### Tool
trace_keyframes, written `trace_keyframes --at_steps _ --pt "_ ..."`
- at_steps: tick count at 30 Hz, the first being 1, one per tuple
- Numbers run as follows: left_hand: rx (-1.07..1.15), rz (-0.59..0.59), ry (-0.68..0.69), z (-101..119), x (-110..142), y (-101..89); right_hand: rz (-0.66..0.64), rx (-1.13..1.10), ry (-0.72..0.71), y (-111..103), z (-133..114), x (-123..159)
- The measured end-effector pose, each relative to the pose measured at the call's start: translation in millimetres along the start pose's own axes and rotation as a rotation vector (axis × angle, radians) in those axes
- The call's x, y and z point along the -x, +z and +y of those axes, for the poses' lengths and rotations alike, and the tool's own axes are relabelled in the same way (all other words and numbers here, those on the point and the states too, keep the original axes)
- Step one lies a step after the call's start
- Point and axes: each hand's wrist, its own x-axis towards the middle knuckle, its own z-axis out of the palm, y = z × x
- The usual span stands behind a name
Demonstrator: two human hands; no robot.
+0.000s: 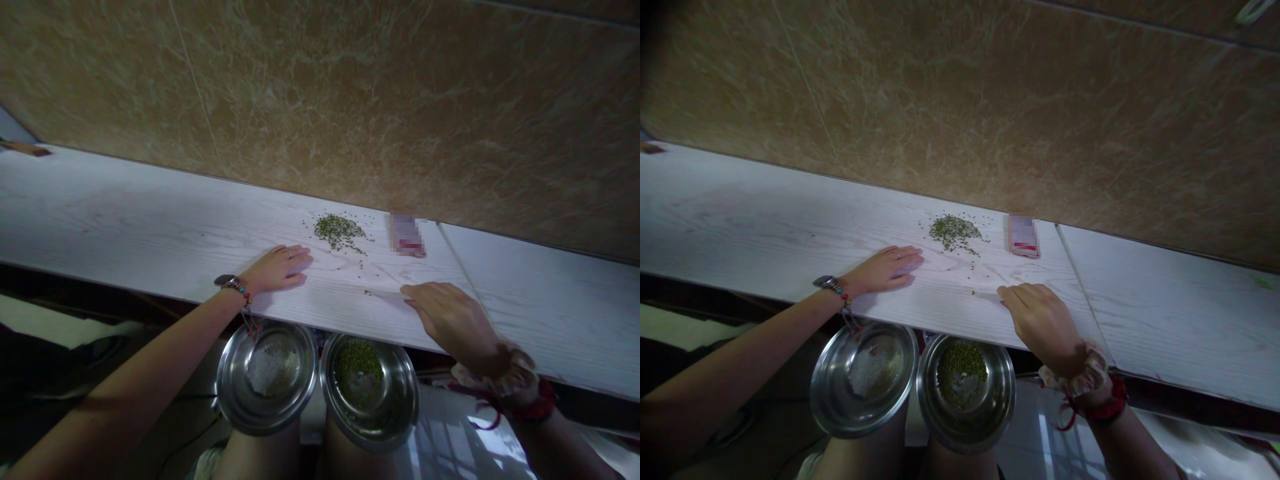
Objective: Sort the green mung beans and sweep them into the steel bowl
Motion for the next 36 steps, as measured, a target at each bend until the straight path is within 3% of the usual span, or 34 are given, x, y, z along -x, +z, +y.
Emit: trace_keyframes --at_steps 7,36 --pt "0.01 0.048 0.026 -2.5 0.4 3.9 -0.009 0.005 0.037 -2.3 6.0 3.3" --pt "0.028 0.025 0.012 -2.9 -1.1 2.9 0.025 -0.047 0.002 -5.6 7.4 5.8"
